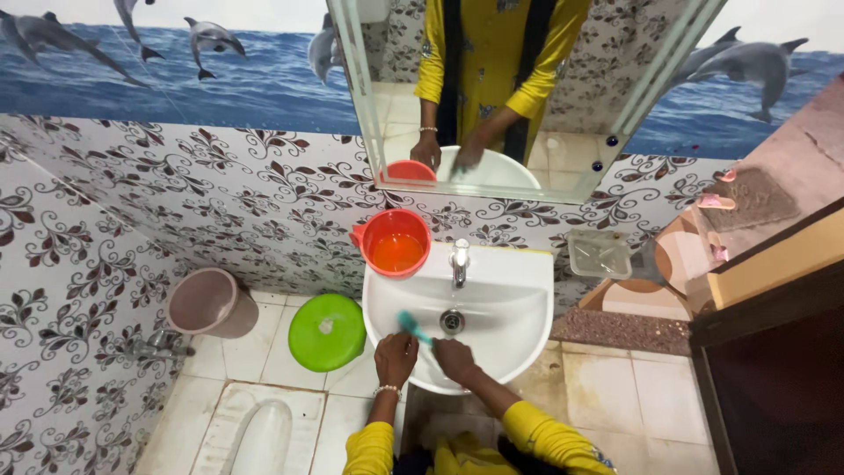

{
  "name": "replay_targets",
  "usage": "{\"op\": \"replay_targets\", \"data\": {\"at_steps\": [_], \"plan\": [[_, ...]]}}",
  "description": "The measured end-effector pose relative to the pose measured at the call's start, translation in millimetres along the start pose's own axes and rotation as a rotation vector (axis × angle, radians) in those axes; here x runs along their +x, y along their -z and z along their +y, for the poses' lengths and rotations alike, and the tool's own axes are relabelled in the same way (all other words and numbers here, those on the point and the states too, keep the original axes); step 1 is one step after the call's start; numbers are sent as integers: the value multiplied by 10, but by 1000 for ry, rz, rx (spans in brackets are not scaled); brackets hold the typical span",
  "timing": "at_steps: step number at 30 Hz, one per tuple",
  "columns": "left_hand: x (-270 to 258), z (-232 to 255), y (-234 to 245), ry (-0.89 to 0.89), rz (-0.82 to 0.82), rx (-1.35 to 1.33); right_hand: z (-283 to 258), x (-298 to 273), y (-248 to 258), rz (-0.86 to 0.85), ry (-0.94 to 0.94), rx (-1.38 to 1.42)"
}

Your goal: The person scrubs the inside of a white bathroom sink with a blue brush. The person repeatedly scrubs the basin and faucet area while standing in front of the sink.

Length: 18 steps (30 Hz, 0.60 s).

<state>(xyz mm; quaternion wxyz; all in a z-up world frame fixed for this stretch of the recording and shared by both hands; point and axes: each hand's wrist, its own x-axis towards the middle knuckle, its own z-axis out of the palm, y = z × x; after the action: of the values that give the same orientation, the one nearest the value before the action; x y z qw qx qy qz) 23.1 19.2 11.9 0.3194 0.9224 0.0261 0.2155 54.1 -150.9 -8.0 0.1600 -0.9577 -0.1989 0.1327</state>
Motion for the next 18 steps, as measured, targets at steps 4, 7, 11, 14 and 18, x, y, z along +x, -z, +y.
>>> {"op": "replay_targets", "data": {"at_steps": [4,7,11,14,18], "plan": [[-4,-16,-12,6,1,26,-83,-114,-64,-8,43,5],[22,-9,-44,12,11,14,373,-285,144,21,68,-160],[-7,-26,-21,-10,19,39,1342,-535,796,15,-49,-268],[-6,-20,-42,35,13,15,1624,-519,981,-3,-251,-257],[-7,-41,-44,-19,58,2,1237,-269,545,66,-152,-155]]}}
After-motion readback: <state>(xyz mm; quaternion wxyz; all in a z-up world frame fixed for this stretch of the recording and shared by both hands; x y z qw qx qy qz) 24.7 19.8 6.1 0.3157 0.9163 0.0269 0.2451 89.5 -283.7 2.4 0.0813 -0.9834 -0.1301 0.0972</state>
